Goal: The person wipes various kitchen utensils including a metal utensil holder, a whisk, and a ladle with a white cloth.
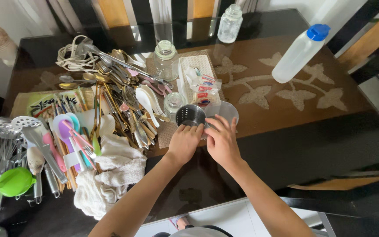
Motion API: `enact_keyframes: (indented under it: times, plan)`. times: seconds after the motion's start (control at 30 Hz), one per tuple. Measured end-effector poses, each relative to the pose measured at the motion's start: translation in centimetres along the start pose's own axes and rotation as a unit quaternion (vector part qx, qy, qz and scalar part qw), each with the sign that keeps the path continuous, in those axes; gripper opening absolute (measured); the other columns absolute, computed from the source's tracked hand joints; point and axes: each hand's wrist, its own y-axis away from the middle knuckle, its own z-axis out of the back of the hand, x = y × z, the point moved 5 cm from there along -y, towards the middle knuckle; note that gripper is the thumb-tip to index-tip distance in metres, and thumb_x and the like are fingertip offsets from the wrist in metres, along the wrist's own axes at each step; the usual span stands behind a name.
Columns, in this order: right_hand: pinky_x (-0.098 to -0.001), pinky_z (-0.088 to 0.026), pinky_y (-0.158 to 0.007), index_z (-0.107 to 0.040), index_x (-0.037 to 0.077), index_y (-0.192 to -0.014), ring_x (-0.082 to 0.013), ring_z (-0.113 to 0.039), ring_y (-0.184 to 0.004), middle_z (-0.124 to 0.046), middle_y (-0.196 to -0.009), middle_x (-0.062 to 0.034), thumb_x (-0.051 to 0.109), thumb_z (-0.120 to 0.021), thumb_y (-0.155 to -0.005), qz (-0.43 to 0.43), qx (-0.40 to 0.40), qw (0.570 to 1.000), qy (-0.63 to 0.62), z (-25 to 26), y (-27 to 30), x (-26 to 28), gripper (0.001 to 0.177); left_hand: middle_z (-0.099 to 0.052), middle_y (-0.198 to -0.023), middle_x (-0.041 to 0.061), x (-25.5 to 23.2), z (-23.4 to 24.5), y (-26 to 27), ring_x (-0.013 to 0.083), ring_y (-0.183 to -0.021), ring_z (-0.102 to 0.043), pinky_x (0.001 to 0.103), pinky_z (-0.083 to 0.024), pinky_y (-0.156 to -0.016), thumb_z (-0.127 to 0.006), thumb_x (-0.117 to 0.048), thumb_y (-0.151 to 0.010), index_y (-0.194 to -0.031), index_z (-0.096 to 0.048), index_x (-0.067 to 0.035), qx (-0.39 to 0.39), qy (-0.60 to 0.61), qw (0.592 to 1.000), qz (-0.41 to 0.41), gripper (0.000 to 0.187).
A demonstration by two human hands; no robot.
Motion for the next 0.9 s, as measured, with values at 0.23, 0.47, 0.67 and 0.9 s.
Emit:
enact_keyframes:
  times: [0.23, 0.47, 0.67, 0.9]
  plan:
    - [-0.0475, -0.043, -0.093, -0.069, 0.009, -0.086, -0.0319, -0.057, -0.110, -0.067, -0.114, -0.0030, -0.006, -0.068, -0.075, 0.049, -0.060, 0.995, -0.070, 1.0, -2.5, 4.2, 0.019, -0.069, -0.109, 0.010, 0.9, 7.0, 2.6, 0.0269, -0.101, -0.067, 0.041, -0.049, -0.091, -0.074, -0.019, -0.079, -0.127, -0.059, 0.001, -0.140, 0.094, 0.985, 0.033, 0.054]
    - [-0.0443, -0.047, -0.094, -0.068, 0.008, -0.087, -0.0338, -0.056, -0.109, -0.065, -0.112, -0.0068, -0.007, -0.068, -0.076, 0.116, -0.022, 0.981, -0.156, -1.1, -4.4, 9.8, 0.018, -0.070, -0.116, 0.010, 4.2, 11.8, 8.5, 0.0301, -0.102, -0.067, 0.042, -0.051, -0.091, -0.070, -0.009, -0.084, -0.123, -0.063, -0.004, -0.157, 0.086, 0.974, 0.137, 0.040]
    - [-0.0447, -0.048, -0.097, -0.070, 0.010, -0.086, -0.0337, -0.057, -0.113, -0.066, -0.114, -0.0058, -0.004, -0.070, -0.076, 0.175, 0.029, 0.959, -0.222, -4.9, -5.0, 14.9, 0.018, -0.071, -0.111, 0.011, 6.6, 13.9, 14.8, 0.0326, -0.101, -0.067, 0.044, -0.052, -0.089, -0.070, -0.011, -0.085, -0.121, -0.065, -0.006, -0.150, 0.082, 0.953, 0.249, 0.036]
    - [-0.0447, -0.047, -0.101, -0.070, 0.008, -0.085, -0.0347, -0.056, -0.121, -0.066, -0.119, -0.0070, -0.003, -0.069, -0.078, 0.246, 0.106, 0.920, -0.286, -10.1, -5.1, 21.6, 0.013, -0.069, -0.120, 0.012, 10.6, 16.6, 23.7, 0.0321, -0.109, -0.066, 0.044, -0.050, -0.093, -0.070, -0.013, -0.089, -0.126, -0.064, -0.006, -0.188, 0.023, 0.897, 0.399, 0.037]
